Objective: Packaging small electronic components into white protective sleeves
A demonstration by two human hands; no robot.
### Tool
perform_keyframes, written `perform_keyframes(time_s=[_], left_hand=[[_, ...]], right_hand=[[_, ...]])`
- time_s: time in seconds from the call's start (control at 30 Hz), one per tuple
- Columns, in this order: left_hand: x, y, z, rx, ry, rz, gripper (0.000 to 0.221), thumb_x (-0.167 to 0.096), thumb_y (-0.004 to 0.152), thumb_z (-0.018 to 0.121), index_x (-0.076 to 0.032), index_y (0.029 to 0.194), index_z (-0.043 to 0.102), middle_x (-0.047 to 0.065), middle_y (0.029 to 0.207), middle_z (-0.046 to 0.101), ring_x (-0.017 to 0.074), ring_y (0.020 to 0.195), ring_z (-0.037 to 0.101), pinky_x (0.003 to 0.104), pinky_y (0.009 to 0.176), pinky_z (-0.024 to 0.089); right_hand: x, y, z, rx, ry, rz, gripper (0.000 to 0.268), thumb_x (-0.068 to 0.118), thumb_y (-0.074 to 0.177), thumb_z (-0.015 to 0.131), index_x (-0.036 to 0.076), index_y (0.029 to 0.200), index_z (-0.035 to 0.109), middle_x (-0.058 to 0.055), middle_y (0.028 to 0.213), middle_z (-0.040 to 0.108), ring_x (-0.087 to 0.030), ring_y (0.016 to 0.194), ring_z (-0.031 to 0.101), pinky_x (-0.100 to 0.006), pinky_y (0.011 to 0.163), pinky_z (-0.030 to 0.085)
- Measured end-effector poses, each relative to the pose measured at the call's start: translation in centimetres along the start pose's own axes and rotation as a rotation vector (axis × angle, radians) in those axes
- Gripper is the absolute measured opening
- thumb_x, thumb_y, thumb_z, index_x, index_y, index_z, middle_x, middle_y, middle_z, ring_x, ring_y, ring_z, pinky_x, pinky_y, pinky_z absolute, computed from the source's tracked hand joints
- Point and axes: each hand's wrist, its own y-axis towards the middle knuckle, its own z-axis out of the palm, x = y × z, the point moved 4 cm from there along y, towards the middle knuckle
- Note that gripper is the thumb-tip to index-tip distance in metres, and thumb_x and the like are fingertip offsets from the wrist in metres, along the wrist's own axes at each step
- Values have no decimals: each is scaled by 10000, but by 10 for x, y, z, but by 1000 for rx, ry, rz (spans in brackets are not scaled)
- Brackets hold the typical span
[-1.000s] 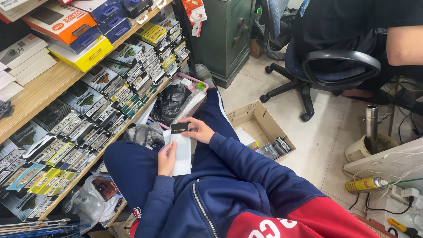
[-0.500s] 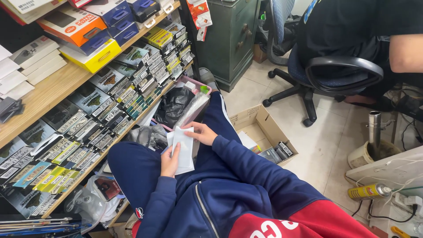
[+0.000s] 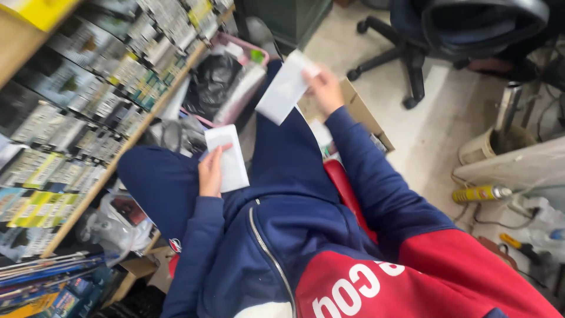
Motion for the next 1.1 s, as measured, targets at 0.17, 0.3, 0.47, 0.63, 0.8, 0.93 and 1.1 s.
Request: perform_keyframes(time_s=[0.17, 0.3, 0.47, 0.63, 0.8, 0.93, 1.1], left_hand=[[-17, -2, 3, 10, 17, -95, 309, -274, 1059, 531, -109, 1146, 777, 59, 1178, 721, 122, 1150, 590, 290, 1051, 419], [-11, -1, 3, 8, 90, -48, 268, -227, 1076, 546, -132, 1168, 779, 98, 1200, 722, 138, 1225, 578, 377, 1163, 393], [-18, -6, 4, 27, 120, -86, 270, -235, 1081, 535, -156, 1199, 765, 80, 1229, 704, 123, 1238, 567, 375, 1158, 395], [-18, -5, 5, 18, 110, -91, 284, -242, 1086, 520, -141, 1204, 759, 100, 1230, 698, 134, 1238, 555, 387, 1161, 394], [-23, -8, 6, 27, 117, -94, 286, -249, 1096, 513, -137, 1205, 753, 108, 1237, 695, 154, 1240, 567, 409, 1160, 389], [-21, -7, 5, 21, 114, -89, 285, -252, 1093, 519, -134, 1210, 751, 109, 1244, 692, 149, 1248, 558, 410, 1165, 384], [-25, -9, 5, 34, 99, -107, 289, -252, 1095, 516, -131, 1217, 749, 137, 1270, 671, 174, 1275, 545, 428, 1173, 369]], right_hand=[[-56, -3, -180, -292, -207, -44, 173, 317, 996, 713, 197, 1116, 684, -50, 950, 698, -132, 703, 695, -282, 559, 647], [-151, -47, -274, -324, -540, 68, 159, 358, 1033, 746, 253, 1137, 688, -109, 993, 716, -263, 782, 740, -344, 618, 634], [-140, -108, -268, -383, -799, 104, 90, 321, 1041, 682, 269, 1114, 687, -48, 972, 680, -250, 812, 743, -387, 722, 620], [-146, -125, -274, -368, -1075, 102, 110, 284, 1036, 656, 199, 1101, 679, -51, 887, 666, -293, 842, 732, -473, 756, 590], [-183, -135, -280, -273, -1358, 144, 103, 258, 969, 703, 184, 1039, 703, -22, 884, 621, -337, 886, 701, -502, 801, 571], [-200, -138, -282, -251, -1462, 183, 87, 308, 941, 720, 242, 999, 713, 25, 879, 631, -293, 957, 678, -469, 838, 543], [-212, -132, -285, -240, -1540, 209, 82, 305, 912, 718, 264, 981, 701, 67, 869, 665, -249, 955, 671, -472, 885, 491]])
